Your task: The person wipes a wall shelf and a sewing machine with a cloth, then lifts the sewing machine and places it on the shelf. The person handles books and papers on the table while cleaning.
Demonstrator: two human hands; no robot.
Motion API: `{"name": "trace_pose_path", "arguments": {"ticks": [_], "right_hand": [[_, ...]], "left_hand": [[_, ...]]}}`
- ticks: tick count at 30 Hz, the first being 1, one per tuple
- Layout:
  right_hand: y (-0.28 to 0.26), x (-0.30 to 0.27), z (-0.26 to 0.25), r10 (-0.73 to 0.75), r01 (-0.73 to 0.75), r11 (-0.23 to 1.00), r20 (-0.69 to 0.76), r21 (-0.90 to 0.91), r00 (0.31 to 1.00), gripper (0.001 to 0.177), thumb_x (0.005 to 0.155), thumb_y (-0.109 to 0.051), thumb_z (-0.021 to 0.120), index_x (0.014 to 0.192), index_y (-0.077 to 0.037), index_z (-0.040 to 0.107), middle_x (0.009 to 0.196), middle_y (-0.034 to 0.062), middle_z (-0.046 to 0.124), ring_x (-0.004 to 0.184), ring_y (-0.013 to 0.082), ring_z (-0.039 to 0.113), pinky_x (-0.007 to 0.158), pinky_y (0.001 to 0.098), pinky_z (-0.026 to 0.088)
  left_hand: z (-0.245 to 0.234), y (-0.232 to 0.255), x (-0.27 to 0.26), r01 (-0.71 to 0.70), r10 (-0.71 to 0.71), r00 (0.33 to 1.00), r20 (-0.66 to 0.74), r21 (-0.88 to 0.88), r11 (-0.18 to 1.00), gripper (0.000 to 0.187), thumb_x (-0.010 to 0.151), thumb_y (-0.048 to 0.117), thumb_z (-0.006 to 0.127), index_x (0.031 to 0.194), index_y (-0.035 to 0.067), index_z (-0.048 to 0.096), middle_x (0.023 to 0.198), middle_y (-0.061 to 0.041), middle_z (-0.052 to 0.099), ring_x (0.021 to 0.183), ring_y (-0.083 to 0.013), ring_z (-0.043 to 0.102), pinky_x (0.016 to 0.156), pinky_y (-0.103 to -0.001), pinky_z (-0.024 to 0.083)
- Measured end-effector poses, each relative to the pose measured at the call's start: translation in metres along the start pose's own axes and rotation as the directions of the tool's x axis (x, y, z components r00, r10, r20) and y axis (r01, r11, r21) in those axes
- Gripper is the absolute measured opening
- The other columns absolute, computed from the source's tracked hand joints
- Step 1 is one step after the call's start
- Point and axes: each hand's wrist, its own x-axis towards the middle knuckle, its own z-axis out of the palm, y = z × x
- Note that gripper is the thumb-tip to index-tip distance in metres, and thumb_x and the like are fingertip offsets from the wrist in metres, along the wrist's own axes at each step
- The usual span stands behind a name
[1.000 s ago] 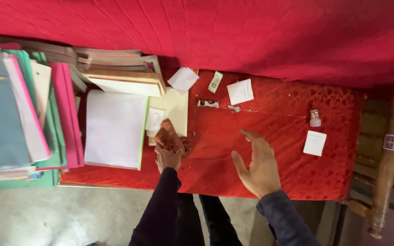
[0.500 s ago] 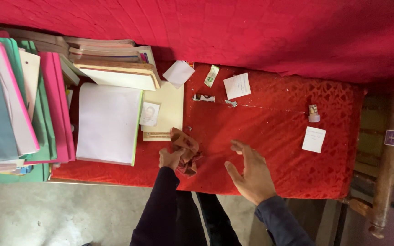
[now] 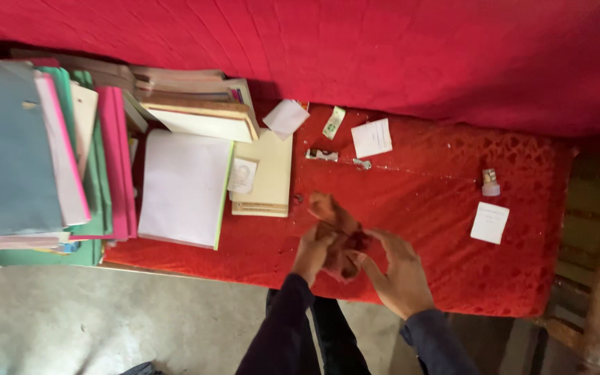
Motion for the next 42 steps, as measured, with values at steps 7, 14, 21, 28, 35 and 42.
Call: {"name": "trace_pose_path", "arguments": {"ticks": [7,14,21,28,35,42], "right_hand": [[-0.034,-0.014,-0.044,-0.193,0.204,0.976,-0.135,0.075,0.972,0.068,0.093,-0.034,0.067,0.151,-0.005,0.045,0.157,0.0195,0.044,0.143,0.0405,0.042,0.111,0.0481,0.038],[-0.092,-0.051,-0.094,-0.063,0.102,0.905,-0.108,0.412,0.992,0.080,0.088,-0.023,0.070,0.154,-0.005,0.030,0.152,0.0171,0.046,0.138,0.0284,0.053,0.105,0.0399,0.051],[-0.135,-0.078,-0.144,-0.045,0.124,0.855,-0.166,0.504,0.985,0.099,0.085,-0.028,0.068,0.161,-0.010,0.008,0.159,0.0180,0.032,0.137,0.0310,0.045,0.105,0.0439,0.050],[-0.164,-0.100,-0.182,-0.031,0.116,0.719,-0.136,0.685,0.990,0.065,0.097,-0.036,0.054,0.153,-0.007,0.037,0.146,0.0161,0.055,0.136,0.0281,0.057,0.109,0.0438,0.051],[-0.185,-0.111,-0.193,-0.026,0.198,0.530,-0.217,0.825,0.976,0.038,0.098,-0.019,0.060,0.131,-0.001,0.057,0.115,0.0119,0.070,0.102,0.0187,0.068,0.087,0.0357,0.058],[-0.219,-0.118,-0.209,-0.069,0.391,0.638,-0.456,0.664,0.887,0.022,0.103,-0.015,0.057,0.111,0.001,0.070,0.094,0.0066,0.072,0.082,0.0106,0.065,0.072,0.0268,0.054]], "left_hand": [[0.051,0.124,-0.112,-0.183,0.209,0.930,0.303,-0.109,0.977,0.027,0.098,0.016,0.063,0.117,-0.003,0.068,0.098,-0.006,0.074,0.083,-0.0114,0.070,0.076,-0.027,0.058],[0.072,0.215,-0.203,-0.309,0.301,0.897,0.324,-0.026,0.951,0.030,0.101,0.023,0.065,0.115,-0.004,0.069,0.092,-0.005,0.069,0.078,-0.0089,0.062,0.068,-0.028,0.053],[0.098,0.277,-0.283,-0.573,0.595,0.785,0.172,-0.160,0.804,0.054,0.089,0.015,0.069,0.137,0.003,0.049,0.120,-0.007,0.067,0.107,-0.0127,0.065,0.091,-0.032,0.055],[0.114,0.319,-0.352,-0.672,0.677,0.735,0.026,0.157,0.724,0.054,0.086,0.017,0.072,0.134,0.003,0.053,0.120,-0.010,0.071,0.109,-0.0178,0.071,0.094,-0.035,0.055],[0.123,0.322,-0.394,-0.664,0.667,0.740,0.085,-0.059,0.745,0.047,0.086,0.014,0.066,0.130,0.003,0.055,0.113,-0.009,0.070,0.097,-0.0156,0.068,0.080,-0.035,0.058],[0.104,0.324,-0.413,-0.673,0.690,0.723,-0.028,0.194,0.713,0.041,0.085,0.018,0.079,0.116,-0.001,0.061,0.100,-0.014,0.073,0.087,-0.0161,0.069,0.076,-0.030,0.057]]}}
